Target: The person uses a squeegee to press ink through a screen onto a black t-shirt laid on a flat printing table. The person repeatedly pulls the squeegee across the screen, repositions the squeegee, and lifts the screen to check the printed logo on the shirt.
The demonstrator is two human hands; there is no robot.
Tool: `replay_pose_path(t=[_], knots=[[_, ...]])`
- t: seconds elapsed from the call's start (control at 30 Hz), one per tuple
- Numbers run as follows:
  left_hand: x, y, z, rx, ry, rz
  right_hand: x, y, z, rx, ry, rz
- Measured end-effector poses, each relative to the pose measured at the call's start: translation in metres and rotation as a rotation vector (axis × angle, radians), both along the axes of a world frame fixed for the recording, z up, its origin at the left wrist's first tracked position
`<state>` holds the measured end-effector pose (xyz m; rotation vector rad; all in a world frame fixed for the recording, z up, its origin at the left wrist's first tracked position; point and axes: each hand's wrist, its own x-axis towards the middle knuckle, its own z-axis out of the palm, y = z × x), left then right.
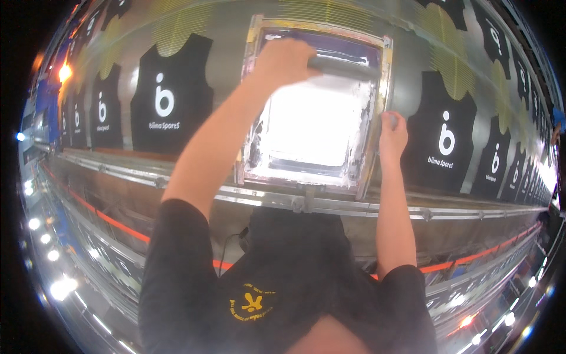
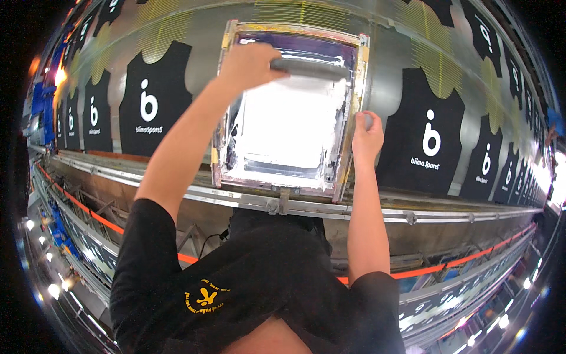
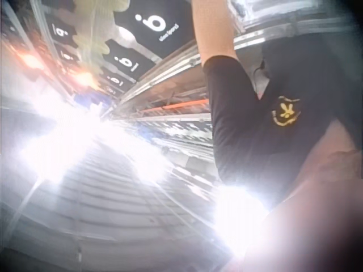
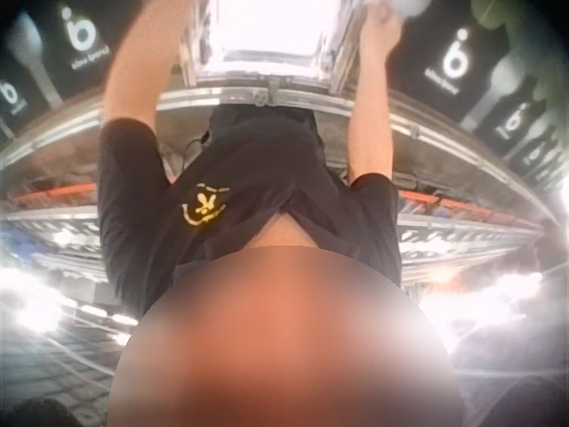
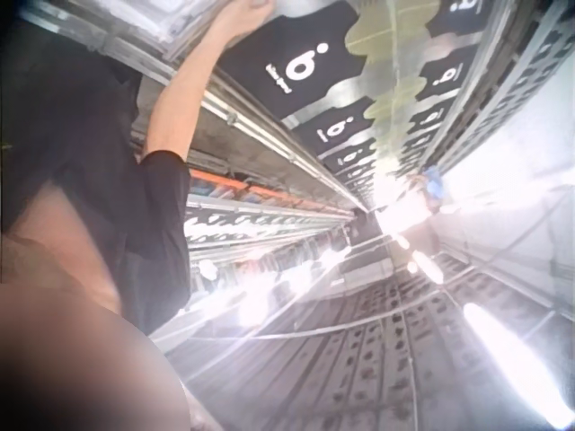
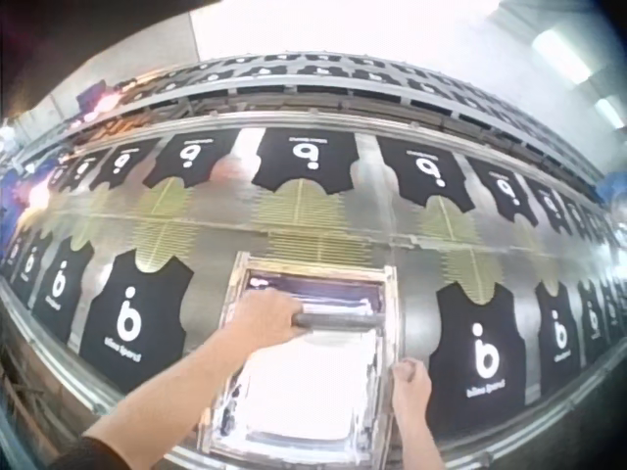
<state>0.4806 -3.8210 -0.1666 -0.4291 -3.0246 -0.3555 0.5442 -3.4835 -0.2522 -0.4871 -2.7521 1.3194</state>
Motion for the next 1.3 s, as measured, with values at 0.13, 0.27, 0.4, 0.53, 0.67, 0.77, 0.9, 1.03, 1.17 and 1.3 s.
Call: replay_pose_path(t=[0.13,0.27,0.4,0.53,0.67,0.77,0.9,1.03,1.17,1.3], knots=[[-0.05,-0.021,-0.019,-0.059,-0.117,0.03,-0.002,-0.005,0.001,-0.11,-0.026,-0.019],[-0.059,-0.015,-0.022,-0.055,-0.125,0.031,-0.056,-0.031,0.04,0.315,0.408,0.149],[-0.064,-0.013,-0.016,-0.057,-0.173,0.01,-0.151,-0.083,0.066,0.397,0.552,0.778],[-0.056,-0.013,-0.017,-0.074,-0.184,0.055,-0.157,-0.113,0.058,0.628,0.252,0.821],[-0.006,-0.001,-0.025,-0.063,-0.106,0.053,-0.107,-0.097,0.048,0.61,0.347,0.824],[0.066,0.012,-0.035,0.026,-0.017,0.033,-0.038,-0.081,0.044,0.53,0.386,0.856],[0.174,0.029,-0.042,0.111,0.008,0.07,0.068,-0.064,0.051,0.477,0.354,0.857],[0.247,0.042,-0.045,0.152,-0.02,0.065,0.133,-0.05,0.051,0.43,0.392,0.854],[0.304,0.06,-0.037,0.109,-0.055,0.114,0.173,-0.041,0.056,0.415,0.31,0.916],[0.295,0.056,0.003,0.158,-0.195,0.042,0.176,-0.033,0.092,0.366,0.092,1.054]])
